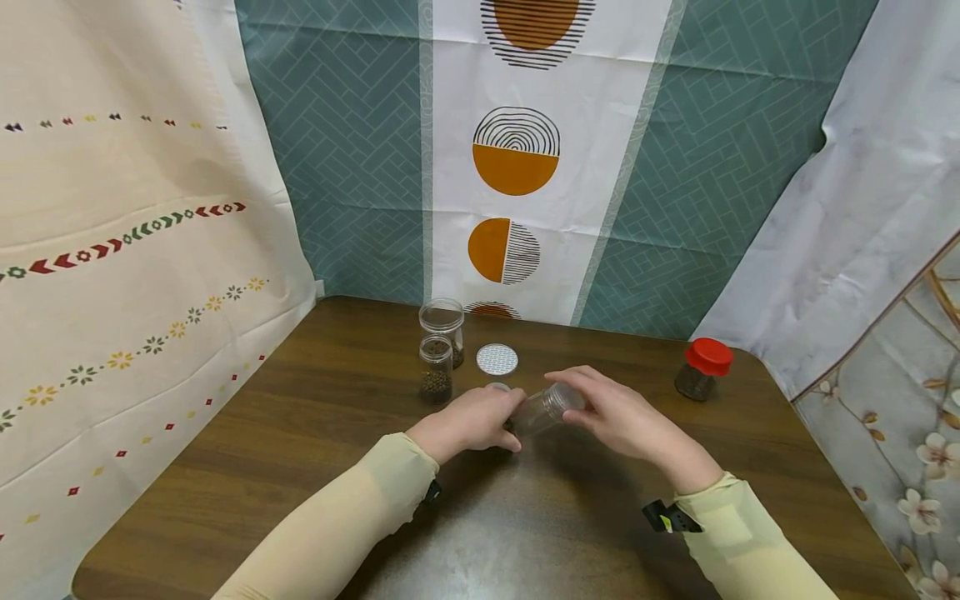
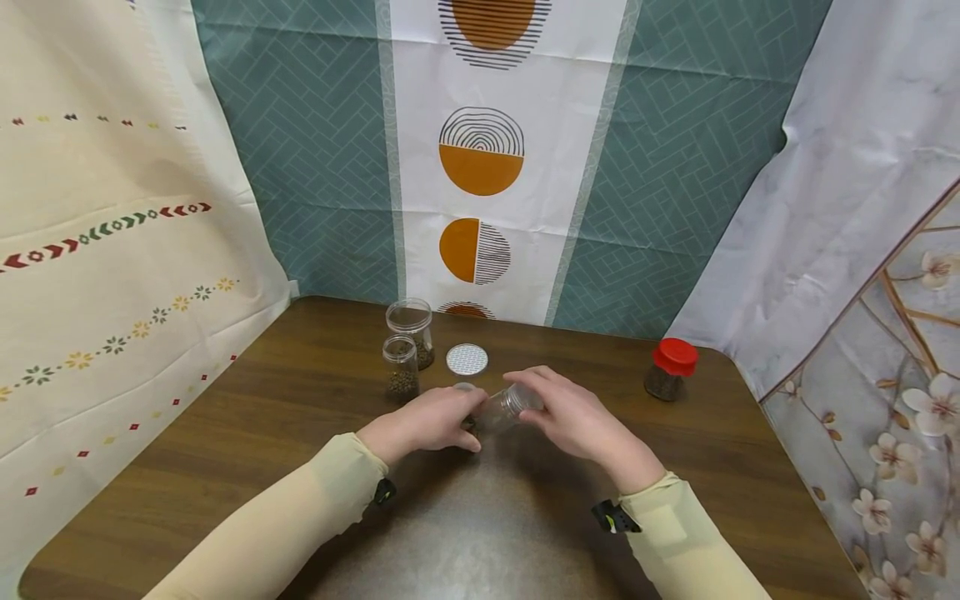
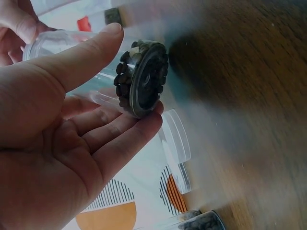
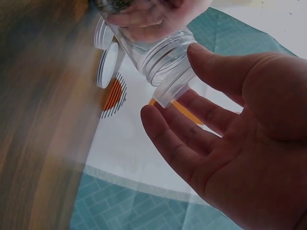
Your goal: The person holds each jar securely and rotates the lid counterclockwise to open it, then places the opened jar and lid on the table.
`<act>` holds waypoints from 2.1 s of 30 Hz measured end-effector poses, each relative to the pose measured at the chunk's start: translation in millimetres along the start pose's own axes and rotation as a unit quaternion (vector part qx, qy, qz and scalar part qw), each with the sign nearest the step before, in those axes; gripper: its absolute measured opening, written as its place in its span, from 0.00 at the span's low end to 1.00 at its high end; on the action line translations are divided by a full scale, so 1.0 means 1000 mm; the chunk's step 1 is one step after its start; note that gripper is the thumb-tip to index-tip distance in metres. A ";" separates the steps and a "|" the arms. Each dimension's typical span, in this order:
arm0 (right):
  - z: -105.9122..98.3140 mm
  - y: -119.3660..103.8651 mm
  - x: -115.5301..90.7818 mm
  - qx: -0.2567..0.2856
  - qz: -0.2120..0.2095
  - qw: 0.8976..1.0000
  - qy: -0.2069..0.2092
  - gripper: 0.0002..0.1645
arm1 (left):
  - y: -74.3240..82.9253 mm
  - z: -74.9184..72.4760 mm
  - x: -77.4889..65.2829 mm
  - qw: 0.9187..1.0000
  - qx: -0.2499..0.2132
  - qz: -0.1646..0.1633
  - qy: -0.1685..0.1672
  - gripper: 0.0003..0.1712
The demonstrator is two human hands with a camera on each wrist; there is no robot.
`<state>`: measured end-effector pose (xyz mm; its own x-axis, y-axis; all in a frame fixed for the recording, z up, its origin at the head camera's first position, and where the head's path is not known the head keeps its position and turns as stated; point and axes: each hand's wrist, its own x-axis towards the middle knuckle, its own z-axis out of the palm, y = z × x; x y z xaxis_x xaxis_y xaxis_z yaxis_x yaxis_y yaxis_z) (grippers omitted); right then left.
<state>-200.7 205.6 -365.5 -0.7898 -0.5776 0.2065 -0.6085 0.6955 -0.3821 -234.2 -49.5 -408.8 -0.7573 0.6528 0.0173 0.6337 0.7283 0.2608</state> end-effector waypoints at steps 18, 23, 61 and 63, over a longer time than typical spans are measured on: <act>-0.002 0.012 -0.010 -0.040 0.048 0.998 0.015 0.36 | 0.004 -0.001 -0.001 0.999 -0.028 0.014 0.007 0.37; -0.002 0.020 -0.010 -0.062 0.077 0.995 0.010 0.36 | 0.005 -0.001 0.005 0.999 -0.052 0.002 0.010 0.37; 0.017 0.077 0.025 -0.140 0.123 0.981 -0.046 0.28 | -0.019 0.010 0.086 0.985 -0.144 -0.070 0.060 0.32; 0.017 0.080 0.027 -0.141 0.126 0.981 -0.049 0.27 | -0.020 0.010 0.090 0.984 -0.147 -0.072 0.063 0.32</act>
<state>-269.5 238.2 -406.0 -0.9150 -0.4009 0.0446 -0.4031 0.9040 -0.1423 -313.5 -3.5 -422.2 -0.8609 0.5033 0.0745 0.4597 0.7068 0.5377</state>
